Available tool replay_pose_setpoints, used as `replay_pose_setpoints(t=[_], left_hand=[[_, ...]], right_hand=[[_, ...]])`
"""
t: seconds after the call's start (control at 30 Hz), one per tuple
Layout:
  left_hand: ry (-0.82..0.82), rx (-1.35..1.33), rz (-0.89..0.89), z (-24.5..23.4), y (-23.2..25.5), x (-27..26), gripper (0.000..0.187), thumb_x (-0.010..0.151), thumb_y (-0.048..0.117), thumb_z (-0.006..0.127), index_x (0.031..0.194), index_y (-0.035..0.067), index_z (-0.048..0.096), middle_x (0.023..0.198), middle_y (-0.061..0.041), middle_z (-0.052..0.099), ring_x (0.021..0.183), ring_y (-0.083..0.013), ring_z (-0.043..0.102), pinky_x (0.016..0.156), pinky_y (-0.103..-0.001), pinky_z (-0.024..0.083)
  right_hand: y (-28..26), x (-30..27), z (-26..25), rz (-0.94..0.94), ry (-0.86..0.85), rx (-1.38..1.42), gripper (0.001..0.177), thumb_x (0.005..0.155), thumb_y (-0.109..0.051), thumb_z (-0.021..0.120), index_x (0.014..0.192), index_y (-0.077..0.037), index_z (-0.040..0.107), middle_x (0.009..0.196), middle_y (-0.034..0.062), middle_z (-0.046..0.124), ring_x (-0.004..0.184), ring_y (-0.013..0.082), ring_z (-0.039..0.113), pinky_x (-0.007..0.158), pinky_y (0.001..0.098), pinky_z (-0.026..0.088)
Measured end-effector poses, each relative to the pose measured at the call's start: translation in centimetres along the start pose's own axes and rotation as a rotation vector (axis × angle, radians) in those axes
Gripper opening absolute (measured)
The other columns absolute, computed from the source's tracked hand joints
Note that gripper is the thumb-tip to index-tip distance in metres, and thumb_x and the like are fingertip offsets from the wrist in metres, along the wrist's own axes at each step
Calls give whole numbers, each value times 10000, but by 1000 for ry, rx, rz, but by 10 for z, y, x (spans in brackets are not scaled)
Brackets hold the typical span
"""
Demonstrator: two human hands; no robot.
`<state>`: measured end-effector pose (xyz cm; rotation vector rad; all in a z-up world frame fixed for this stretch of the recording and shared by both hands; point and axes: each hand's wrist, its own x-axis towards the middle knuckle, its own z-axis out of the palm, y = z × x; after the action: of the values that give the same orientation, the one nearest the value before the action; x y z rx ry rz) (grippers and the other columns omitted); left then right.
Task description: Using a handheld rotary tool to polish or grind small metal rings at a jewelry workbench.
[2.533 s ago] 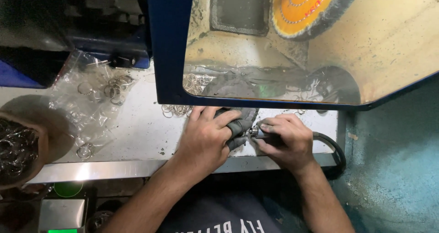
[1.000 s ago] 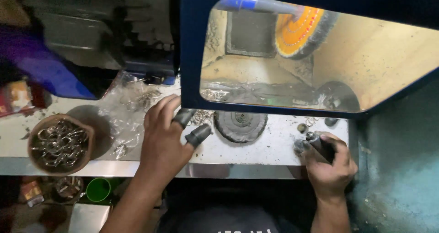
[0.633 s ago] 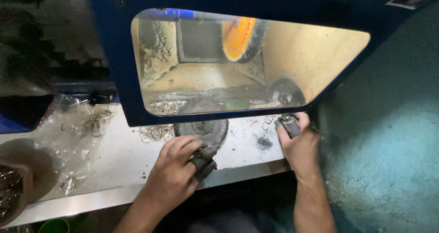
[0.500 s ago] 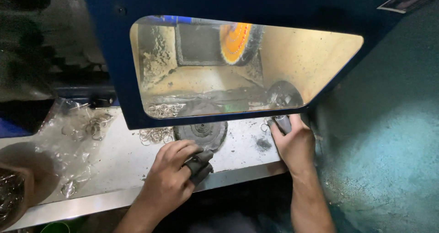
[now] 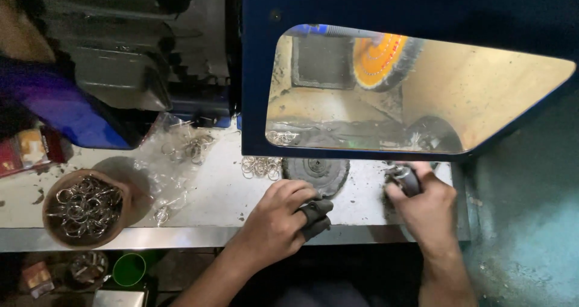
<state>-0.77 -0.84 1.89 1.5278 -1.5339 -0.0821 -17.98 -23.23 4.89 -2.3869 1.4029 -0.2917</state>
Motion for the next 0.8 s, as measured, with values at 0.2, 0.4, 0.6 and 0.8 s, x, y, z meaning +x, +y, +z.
replay_pose_setpoints(t=[0.2,0.4,0.6,0.8], left_hand=[[-40,19,5,1,-2,-3,306,838,69,772,1105,-52,686,1227,-192,607,1157,-409,576,966,-600,479],[-63,32,-10,-3,-1,0,182,853,61,750,962,-72,689,1215,-186,614,1167,-403,577,986,-575,461],[-5,-23,-1,-2,-2,1,301,909,139,780,1132,-33,673,1189,-177,604,1135,-389,592,958,-588,497],[-48,160,-205,11,-3,-2,609,828,310,846,1312,61,574,1343,-111,571,1252,-337,555,1053,-535,460]], right_hand=[[-74,-14,11,-201,-345,-76,572,669,-277,704,1231,-377,724,1105,-51,798,985,213,747,857,313,541],[-82,-14,21,-194,-318,-67,514,700,-251,720,1209,-320,722,1040,-8,796,958,265,740,853,383,548],[-87,-13,14,-181,-431,-17,572,730,-221,728,1290,-312,657,1099,-51,808,949,245,756,817,346,557],[-41,-10,47,-347,-123,-104,430,724,-417,869,841,-117,584,761,80,651,691,328,643,644,451,493]])
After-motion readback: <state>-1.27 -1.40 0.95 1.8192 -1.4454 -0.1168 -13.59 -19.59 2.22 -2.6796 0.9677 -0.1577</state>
